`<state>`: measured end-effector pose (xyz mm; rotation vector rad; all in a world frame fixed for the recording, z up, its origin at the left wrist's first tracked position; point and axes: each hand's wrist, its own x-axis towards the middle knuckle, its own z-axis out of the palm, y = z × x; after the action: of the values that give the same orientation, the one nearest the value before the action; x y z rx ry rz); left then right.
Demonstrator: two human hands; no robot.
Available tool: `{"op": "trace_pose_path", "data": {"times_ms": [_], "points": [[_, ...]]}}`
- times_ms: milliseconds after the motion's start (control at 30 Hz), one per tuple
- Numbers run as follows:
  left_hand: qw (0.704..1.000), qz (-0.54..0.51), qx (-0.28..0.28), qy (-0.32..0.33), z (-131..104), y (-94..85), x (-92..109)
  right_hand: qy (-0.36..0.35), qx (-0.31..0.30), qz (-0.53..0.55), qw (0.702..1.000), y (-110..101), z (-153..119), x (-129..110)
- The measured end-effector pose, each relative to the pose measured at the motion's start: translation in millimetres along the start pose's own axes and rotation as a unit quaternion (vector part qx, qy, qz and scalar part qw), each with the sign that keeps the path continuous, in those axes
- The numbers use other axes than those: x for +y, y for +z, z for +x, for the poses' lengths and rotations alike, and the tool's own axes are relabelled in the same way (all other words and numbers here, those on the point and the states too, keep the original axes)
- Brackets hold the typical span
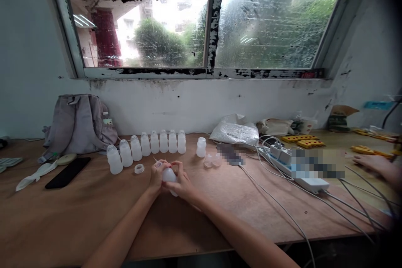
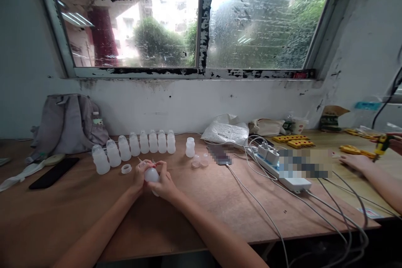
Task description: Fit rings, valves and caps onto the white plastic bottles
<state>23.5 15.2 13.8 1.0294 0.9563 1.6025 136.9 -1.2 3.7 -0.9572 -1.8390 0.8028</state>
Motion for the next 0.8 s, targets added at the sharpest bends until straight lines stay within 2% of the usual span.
{"op": "trace_pose_path", "data": {"times_ms": [100, 200, 267, 333, 433, 567, 667, 800], "points": [[0.999, -0.01, -0.028, 0.013, -3.3, -1.6, 8.0, 0.079, -0.023, 0.108, 0.991, -1.6, 1.4, -8.3], [0.998, -0.022, -0.05, 0.038, -7.0, 0.0, 15.3, 0.076, -0.034, 0.122, 0.989, -0.3, 1.5, -12.6], [0.998, -0.021, -0.039, 0.053, -7.9, 2.3, 16.9, 0.024, -0.012, 0.057, 0.998, 1.3, 0.8, -10.4], [0.999, -0.003, -0.02, 0.036, -7.2, 5.0, 15.4, -0.034, 0.015, -0.045, 0.998, 2.1, 0.2, -5.1], [1.0, 0.024, -0.001, -0.015, -4.4, 7.6, 9.9, -0.097, 0.043, -0.185, 0.977, -0.4, 0.9, 2.9], [0.997, -0.02, 0.074, 0.011, -1.3, 6.3, 4.5, -0.108, 0.067, -0.321, 0.938, -7.0, 4.8, 6.0], [0.994, -0.05, 0.098, 0.024, -0.8, 3.2, 3.1, -0.09, 0.036, -0.352, 0.931, -8.5, 5.5, 4.6], [0.993, -0.052, 0.103, 0.027, -1.6, 0.5, 1.4, -0.071, -0.024, -0.287, 0.955, -8.4, 4.0, 1.9]]}}
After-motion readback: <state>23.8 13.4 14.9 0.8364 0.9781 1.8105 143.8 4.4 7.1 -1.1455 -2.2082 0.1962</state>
